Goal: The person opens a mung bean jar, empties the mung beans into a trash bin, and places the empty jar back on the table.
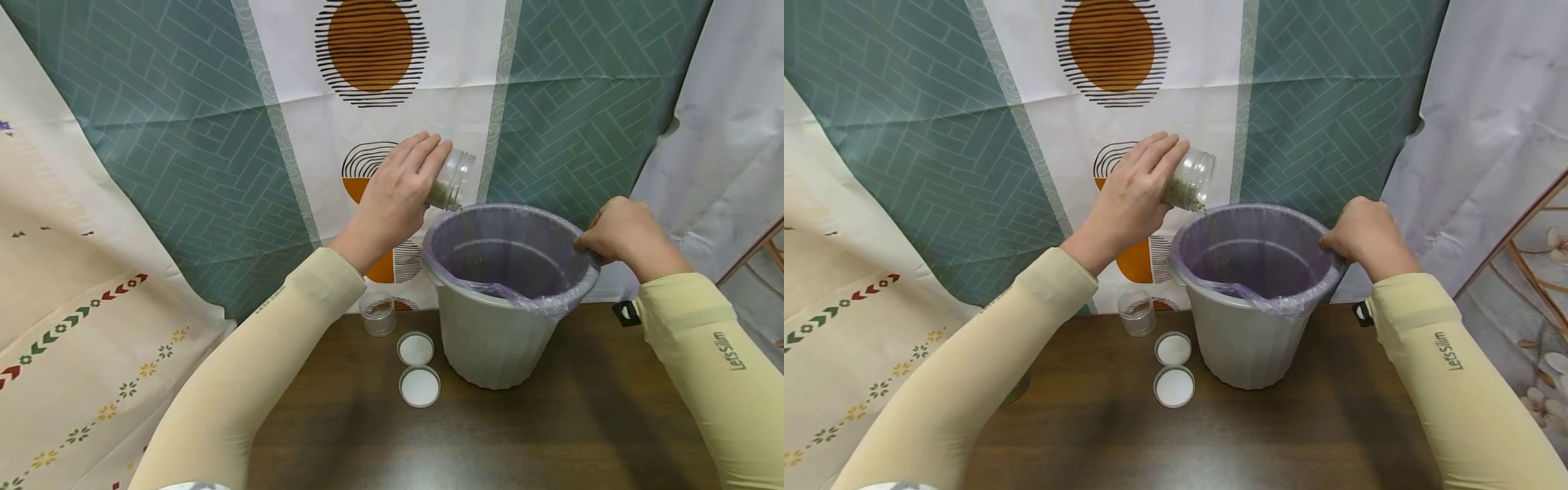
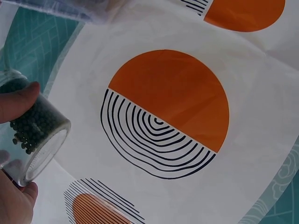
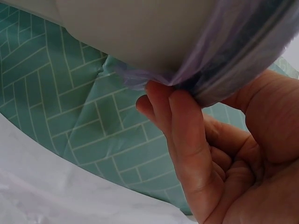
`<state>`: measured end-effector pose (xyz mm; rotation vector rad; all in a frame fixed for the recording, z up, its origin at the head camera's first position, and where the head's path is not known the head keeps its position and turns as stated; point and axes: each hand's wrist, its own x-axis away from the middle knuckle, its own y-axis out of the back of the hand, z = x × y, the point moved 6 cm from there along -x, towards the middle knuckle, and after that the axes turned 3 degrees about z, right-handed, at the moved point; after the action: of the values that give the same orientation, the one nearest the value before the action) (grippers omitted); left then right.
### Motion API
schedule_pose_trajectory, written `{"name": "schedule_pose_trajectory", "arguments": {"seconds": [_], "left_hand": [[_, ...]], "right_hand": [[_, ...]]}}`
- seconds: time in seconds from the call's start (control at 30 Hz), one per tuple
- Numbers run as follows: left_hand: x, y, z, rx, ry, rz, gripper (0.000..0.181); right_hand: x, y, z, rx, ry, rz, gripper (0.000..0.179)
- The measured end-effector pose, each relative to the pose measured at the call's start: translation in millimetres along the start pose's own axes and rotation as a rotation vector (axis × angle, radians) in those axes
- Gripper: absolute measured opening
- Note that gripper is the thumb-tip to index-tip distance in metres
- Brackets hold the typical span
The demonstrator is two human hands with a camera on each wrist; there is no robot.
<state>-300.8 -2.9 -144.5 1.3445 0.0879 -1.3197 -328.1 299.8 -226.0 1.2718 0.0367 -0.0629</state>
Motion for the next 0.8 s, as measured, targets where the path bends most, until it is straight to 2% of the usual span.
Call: {"name": "schedule_pose_trajectory", "arguments": {"seconds": [0.53, 0.8], "left_hand": [[-0.1, 1.5, -2.5, -0.021, -0.012, -0.017, 0.047], [0.5, 1.8, -2.5, -0.018, -0.006, -0.006, 0.05]], "right_hand": [[1.4, -0.6, -0.6, -0.019, -0.011, 0.018, 0.025], [0.2, -0.9, -0.6, -0.012, -0.007, 0.031, 0.026]]}}
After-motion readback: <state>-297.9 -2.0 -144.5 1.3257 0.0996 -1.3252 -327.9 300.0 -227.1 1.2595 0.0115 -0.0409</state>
